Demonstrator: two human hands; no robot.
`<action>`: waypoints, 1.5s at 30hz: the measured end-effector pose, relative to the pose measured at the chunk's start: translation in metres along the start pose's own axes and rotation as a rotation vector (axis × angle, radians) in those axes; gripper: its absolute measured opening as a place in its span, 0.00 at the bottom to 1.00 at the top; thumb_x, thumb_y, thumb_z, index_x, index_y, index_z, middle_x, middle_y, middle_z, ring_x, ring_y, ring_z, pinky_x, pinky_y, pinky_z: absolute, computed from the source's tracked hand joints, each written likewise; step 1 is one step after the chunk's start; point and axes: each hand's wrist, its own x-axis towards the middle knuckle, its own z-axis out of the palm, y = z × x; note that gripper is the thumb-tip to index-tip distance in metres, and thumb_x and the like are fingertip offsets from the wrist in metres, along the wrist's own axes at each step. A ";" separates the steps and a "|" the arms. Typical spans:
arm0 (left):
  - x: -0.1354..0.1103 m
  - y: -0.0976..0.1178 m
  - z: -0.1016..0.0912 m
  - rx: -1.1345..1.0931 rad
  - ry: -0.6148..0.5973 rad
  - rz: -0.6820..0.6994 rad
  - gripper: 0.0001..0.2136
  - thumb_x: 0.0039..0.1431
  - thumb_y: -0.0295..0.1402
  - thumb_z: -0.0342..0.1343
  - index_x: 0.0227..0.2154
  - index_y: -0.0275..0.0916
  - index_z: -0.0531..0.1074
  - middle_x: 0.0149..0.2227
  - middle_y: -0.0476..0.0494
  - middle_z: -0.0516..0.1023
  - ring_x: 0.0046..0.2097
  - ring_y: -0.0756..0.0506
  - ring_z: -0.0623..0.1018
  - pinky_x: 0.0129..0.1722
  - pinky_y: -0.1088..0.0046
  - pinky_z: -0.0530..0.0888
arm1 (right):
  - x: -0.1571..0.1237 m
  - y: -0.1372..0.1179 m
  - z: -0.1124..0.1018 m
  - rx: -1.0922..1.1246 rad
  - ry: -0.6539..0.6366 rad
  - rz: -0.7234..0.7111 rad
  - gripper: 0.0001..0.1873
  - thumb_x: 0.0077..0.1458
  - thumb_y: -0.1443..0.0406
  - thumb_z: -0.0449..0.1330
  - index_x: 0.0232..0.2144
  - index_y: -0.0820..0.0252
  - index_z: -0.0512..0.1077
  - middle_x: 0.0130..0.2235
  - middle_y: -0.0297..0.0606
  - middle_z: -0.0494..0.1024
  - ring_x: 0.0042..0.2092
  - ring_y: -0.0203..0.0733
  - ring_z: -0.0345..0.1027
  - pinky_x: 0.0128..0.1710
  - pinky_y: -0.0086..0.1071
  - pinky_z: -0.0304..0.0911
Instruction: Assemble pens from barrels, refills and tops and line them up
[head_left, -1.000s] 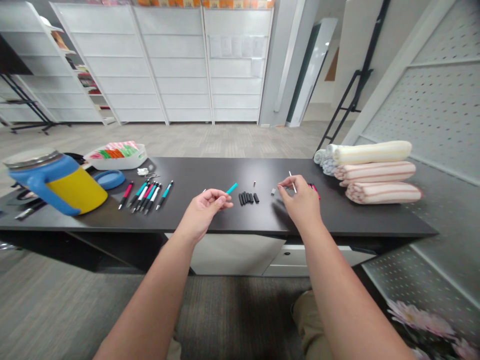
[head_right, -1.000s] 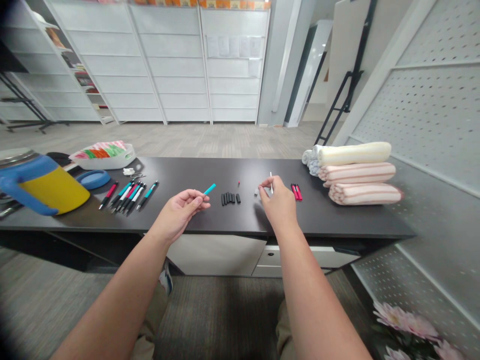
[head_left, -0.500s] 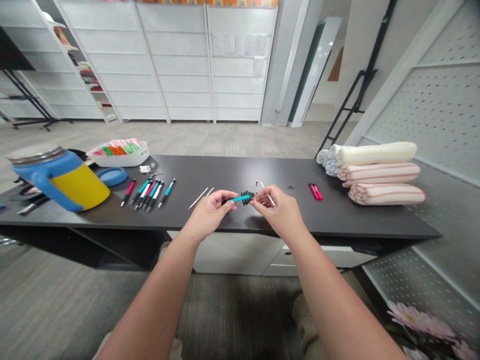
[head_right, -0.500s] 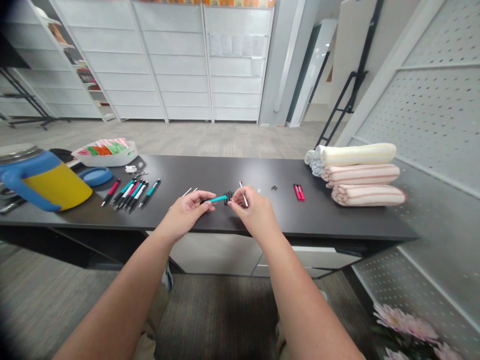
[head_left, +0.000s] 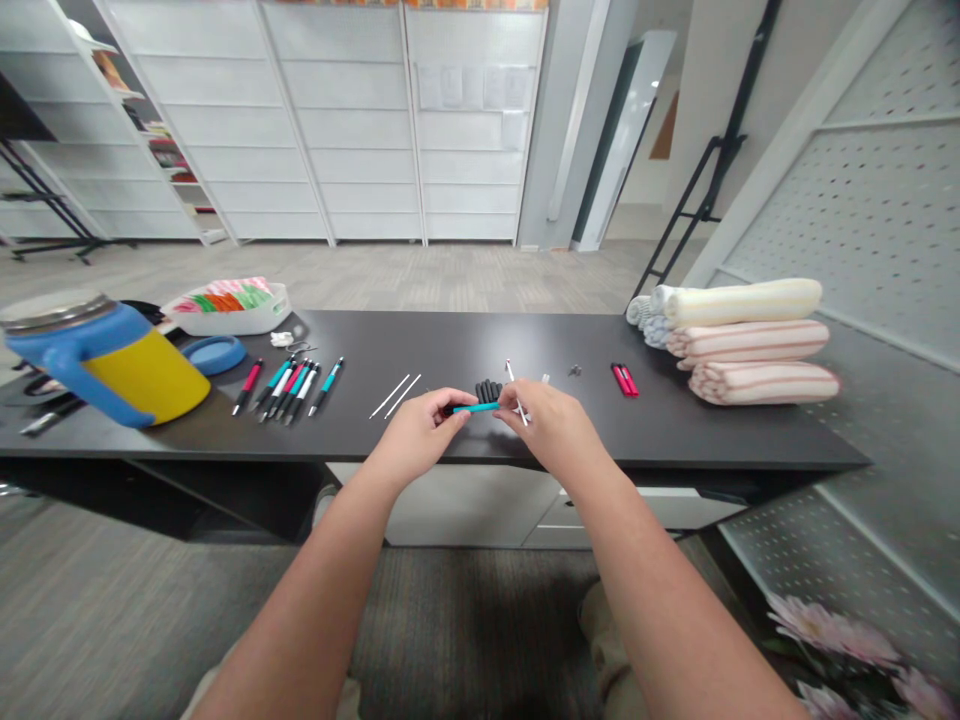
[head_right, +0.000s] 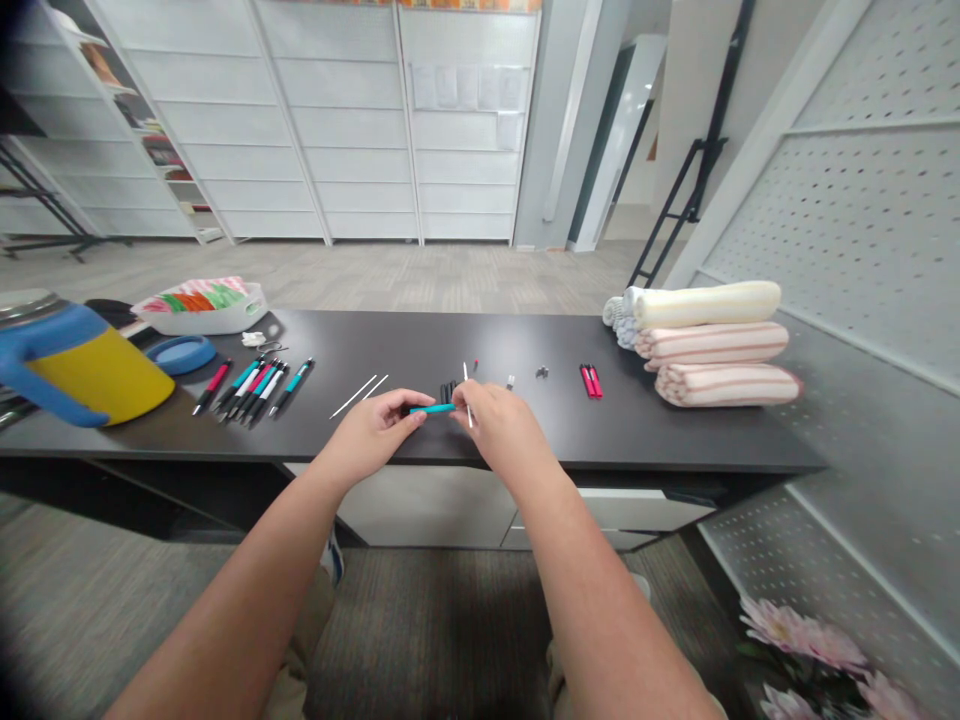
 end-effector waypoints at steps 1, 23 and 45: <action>0.000 0.003 0.000 0.018 -0.012 0.014 0.13 0.67 0.38 0.58 0.49 0.43 0.81 0.45 0.46 0.86 0.42 0.44 0.81 0.43 0.69 0.75 | -0.001 0.000 0.000 -0.006 0.018 -0.024 0.06 0.62 0.68 0.67 0.38 0.56 0.73 0.33 0.36 0.81 0.34 0.43 0.74 0.35 0.33 0.61; 0.002 -0.001 -0.004 -0.472 -0.104 -0.039 0.14 0.66 0.42 0.62 0.48 0.37 0.75 0.46 0.39 0.85 0.46 0.44 0.84 0.53 0.62 0.77 | 0.001 -0.012 0.010 0.756 0.305 0.182 0.20 0.64 0.65 0.62 0.57 0.53 0.71 0.58 0.45 0.80 0.57 0.48 0.78 0.58 0.45 0.74; 0.001 0.000 -0.002 -0.593 -0.128 -0.011 0.16 0.68 0.45 0.60 0.50 0.38 0.72 0.50 0.38 0.84 0.51 0.42 0.83 0.56 0.62 0.75 | -0.003 -0.024 0.009 0.196 0.032 -0.216 0.45 0.64 0.70 0.55 0.77 0.51 0.44 0.77 0.45 0.48 0.77 0.54 0.42 0.73 0.58 0.51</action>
